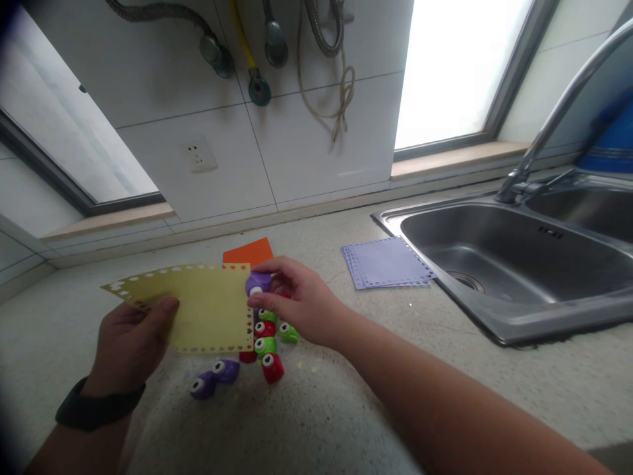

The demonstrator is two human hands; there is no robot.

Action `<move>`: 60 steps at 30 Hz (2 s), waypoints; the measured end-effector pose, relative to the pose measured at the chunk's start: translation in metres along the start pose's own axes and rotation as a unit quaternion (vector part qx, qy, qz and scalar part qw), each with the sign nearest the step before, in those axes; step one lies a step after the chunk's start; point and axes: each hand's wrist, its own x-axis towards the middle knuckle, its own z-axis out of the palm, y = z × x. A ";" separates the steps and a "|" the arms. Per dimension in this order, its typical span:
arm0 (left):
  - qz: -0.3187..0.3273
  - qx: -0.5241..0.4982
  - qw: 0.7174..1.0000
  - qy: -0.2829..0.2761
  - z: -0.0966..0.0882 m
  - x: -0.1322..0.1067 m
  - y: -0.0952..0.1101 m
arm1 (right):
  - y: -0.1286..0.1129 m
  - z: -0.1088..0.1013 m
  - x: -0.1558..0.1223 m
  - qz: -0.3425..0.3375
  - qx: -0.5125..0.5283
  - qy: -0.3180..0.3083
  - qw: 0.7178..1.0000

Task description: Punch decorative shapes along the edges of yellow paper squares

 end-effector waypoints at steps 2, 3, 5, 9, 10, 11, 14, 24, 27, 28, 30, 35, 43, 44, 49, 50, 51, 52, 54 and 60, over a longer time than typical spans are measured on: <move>-0.062 -0.040 0.997 0.004 0.000 -0.002 0.004 | -0.001 0.000 0.001 0.012 0.033 -0.006 0.999; -0.088 -0.054 0.995 0.004 0.000 -0.002 0.005 | -0.001 -0.001 0.002 0.021 0.044 -0.005 0.999; -0.116 -0.063 0.991 -0.001 0.000 -0.003 0.006 | -0.001 -0.002 0.003 0.051 0.058 0.003 0.997; -0.151 -0.058 0.986 -0.029 0.001 -0.002 0.007 | 0.002 -0.004 0.005 0.120 0.063 0.024 0.991; -0.157 -0.055 0.985 -0.037 0.002 -0.001 0.008 | 0.003 -0.004 0.006 0.131 0.065 0.029 0.989; -0.162 -0.052 0.985 -0.043 0.003 -0.001 0.008 | 0.004 -0.005 0.006 0.142 0.069 0.032 0.987; -0.167 -0.047 0.984 -0.047 0.006 -0.002 0.010 | 0.008 -0.004 0.006 0.179 0.094 0.032 0.979; -0.186 -0.048 0.979 -0.075 0.011 0.000 0.008 | 0.016 0.001 0.004 0.249 0.172 0.032 0.953; -0.190 -0.045 0.978 -0.074 0.010 0.000 0.006 | 0.017 0.001 0.004 0.247 0.170 0.027 0.954; -0.190 -0.043 0.978 -0.073 0.009 0.001 0.004 | 0.017 0.001 0.004 0.246 0.169 0.027 0.954; -0.191 -0.040 0.978 -0.073 0.008 0.001 0.002 | 0.017 0.000 0.004 0.246 0.168 0.030 0.954; -0.192 -0.041 0.978 -0.078 0.009 0.003 0.000 | 0.017 0.001 0.004 0.245 0.171 0.033 0.954; -0.196 -0.008 0.974 -0.109 0.012 -0.001 0.012 | 0.011 0.002 0.002 0.251 0.167 0.032 0.953; -0.195 -0.006 0.975 -0.108 0.012 -0.001 0.013 | 0.011 0.003 0.002 0.250 0.166 0.030 0.953; -0.191 -0.007 0.977 -0.096 0.013 -0.002 0.014 | 0.012 0.002 0.001 0.244 0.162 0.018 0.956; -0.189 -0.007 0.977 -0.095 0.013 -0.002 0.014 | 0.012 0.002 0.001 0.243 0.162 0.018 0.956; -0.188 -0.008 0.977 -0.097 0.013 -0.002 0.014 | 0.013 0.002 0.001 0.242 0.163 0.017 0.956; -0.187 -0.008 0.977 -0.099 0.013 -0.002 0.014 | 0.013 0.002 0.001 0.241 0.164 0.018 0.956; -0.188 -0.008 0.977 -0.102 0.012 -0.002 0.014 | 0.013 0.002 0.001 0.240 0.165 0.019 0.956; -0.181 -0.003 0.979 -0.093 0.012 -0.002 0.013 | 0.013 0.002 0.001 0.241 0.165 0.018 0.956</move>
